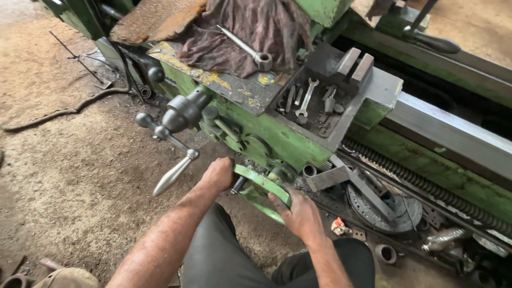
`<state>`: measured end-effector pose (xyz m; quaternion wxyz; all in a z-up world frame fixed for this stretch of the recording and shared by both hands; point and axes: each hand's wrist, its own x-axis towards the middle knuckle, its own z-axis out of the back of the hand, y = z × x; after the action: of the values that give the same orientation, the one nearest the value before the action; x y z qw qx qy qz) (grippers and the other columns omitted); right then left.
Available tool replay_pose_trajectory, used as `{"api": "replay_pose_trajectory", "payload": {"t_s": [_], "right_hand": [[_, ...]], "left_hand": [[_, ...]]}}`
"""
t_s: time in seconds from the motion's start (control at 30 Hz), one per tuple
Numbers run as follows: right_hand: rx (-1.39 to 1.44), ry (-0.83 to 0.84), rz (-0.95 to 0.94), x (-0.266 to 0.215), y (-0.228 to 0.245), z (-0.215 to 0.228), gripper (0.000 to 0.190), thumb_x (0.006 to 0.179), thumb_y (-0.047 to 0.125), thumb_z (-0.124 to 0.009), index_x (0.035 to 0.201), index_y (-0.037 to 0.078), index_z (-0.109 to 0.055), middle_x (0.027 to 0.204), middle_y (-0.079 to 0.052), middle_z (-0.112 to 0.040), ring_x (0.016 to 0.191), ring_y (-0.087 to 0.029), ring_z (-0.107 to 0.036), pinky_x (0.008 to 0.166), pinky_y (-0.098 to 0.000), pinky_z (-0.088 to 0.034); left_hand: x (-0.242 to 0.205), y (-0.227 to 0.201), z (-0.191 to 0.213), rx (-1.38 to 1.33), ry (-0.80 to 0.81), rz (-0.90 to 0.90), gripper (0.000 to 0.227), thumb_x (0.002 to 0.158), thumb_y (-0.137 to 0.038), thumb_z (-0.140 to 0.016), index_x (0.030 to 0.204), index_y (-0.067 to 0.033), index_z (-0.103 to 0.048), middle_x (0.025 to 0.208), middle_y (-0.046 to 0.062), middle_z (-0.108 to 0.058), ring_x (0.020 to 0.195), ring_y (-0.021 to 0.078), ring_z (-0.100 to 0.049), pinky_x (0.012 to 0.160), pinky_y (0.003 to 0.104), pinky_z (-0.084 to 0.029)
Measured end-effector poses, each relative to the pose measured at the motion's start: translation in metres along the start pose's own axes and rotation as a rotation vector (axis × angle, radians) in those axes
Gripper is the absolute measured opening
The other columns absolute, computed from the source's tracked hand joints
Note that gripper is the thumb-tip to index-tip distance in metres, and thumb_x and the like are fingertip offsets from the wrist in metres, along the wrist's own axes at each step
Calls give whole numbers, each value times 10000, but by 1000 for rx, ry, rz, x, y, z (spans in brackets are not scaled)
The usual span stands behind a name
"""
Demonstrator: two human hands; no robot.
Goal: The person is seen operating and adjusting a large industrial lathe machine in a workshop.
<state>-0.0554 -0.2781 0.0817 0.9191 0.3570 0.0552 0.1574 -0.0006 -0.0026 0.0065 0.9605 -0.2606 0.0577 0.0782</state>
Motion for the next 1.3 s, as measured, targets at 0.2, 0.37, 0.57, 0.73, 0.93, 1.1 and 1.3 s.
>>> {"api": "replay_pose_trajectory", "payload": {"t_s": [0.2,0.37,0.57,0.73,0.93,1.1,1.3], "right_hand": [[-67,11,-33,3,-1,-4,747,879,659,-592,1262,23,-673,1079,-272,-731,1058,-451,-698,911,-500,-556],[-47,4,-56,5,3,-3,619,865,628,-592,1199,121,-713,971,-261,-748,998,-475,-684,819,-538,-564],[-88,5,-67,10,-7,-10,630,870,638,-580,1168,98,-708,958,-268,-743,991,-485,-687,807,-542,-565],[-95,-28,-31,11,-8,-11,668,872,654,-576,1160,66,-706,983,-284,-732,988,-499,-685,822,-539,-562],[-98,-2,-83,10,-2,-9,699,860,673,-562,1184,67,-692,1000,-276,-740,1005,-485,-692,837,-525,-570],[-99,-13,-41,10,-1,-9,686,874,674,-547,1142,62,-702,987,-268,-743,988,-488,-689,822,-534,-565],[-120,27,-97,9,11,-3,713,868,694,-539,1186,75,-693,953,-276,-741,984,-481,-693,816,-543,-562]], "left_hand": [[3,6,-6,11,-50,-41,162,824,-150,-683,869,-6,-743,905,262,-721,932,417,-715,829,493,-577],[10,18,-18,-52,-72,-126,163,814,-149,-670,879,-13,-734,922,251,-726,930,421,-711,818,498,-581],[-1,1,1,-105,-20,-96,174,832,-183,-671,924,-45,-724,938,238,-730,936,423,-703,820,509,-573],[10,14,-14,-64,-2,-85,172,832,-171,-664,907,-36,-738,950,238,-734,954,413,-711,843,498,-578],[9,16,-16,-65,2,-70,165,833,-155,-662,903,-29,-742,966,240,-731,967,411,-709,842,492,-582],[12,23,-21,-38,35,-44,154,825,-117,-643,905,-31,-742,977,237,-734,971,411,-717,836,490,-590],[2,14,-7,-168,-25,-114,161,865,-138,-635,964,-32,-705,986,247,-730,1000,434,-693,832,505,-567]]}}
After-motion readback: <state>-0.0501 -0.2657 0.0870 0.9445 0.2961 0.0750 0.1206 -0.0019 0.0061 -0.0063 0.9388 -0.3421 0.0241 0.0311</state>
